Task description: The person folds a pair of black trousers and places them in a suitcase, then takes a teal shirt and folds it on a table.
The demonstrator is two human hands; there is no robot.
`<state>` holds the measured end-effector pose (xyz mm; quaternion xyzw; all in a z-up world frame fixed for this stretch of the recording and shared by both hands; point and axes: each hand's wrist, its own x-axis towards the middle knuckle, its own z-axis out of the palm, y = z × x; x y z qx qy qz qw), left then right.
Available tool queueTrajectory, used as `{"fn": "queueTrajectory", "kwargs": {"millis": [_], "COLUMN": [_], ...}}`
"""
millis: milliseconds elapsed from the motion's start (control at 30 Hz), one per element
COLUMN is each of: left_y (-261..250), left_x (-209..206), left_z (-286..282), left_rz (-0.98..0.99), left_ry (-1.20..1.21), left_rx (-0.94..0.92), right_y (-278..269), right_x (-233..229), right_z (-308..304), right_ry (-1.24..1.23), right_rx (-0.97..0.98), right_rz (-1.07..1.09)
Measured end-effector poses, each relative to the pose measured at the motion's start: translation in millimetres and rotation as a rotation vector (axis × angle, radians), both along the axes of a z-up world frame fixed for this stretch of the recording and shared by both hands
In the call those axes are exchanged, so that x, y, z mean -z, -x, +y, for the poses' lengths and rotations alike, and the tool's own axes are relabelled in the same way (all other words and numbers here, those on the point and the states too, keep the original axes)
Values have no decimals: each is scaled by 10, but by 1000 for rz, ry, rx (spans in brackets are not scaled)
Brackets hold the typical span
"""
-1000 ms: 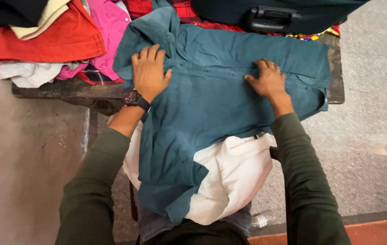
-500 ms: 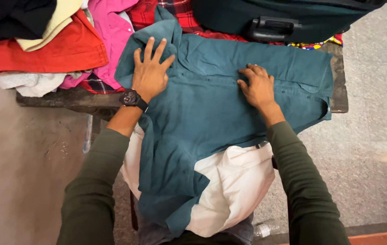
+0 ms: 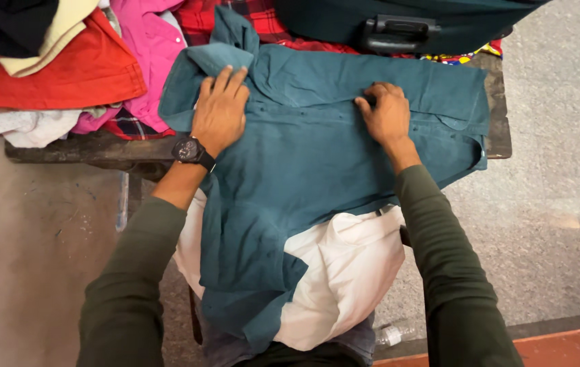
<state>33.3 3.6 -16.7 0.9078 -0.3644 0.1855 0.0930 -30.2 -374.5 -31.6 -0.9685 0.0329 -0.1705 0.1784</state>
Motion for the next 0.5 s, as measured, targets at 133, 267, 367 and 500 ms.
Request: {"fn": "queueTrajectory", "kwargs": {"millis": [133,267,367,500], "left_y": [51,40,48,49], "left_x": [26,5,26,44], "left_z": [-26,-43,-46,-45], "left_rz": [21,56,74,74], "left_ry": [7,-36,-20,-11], "left_rx": [12,-16,-15,-22], "right_y": [-107,-139,-47,106], "right_x": [191,286,274,190], "right_z": [-348,-818,-1092,-1279], "right_ry": [30,-393,-243,-164], "right_rx": [22,323,598,870], "right_rz": [-174,64,96,207]}}
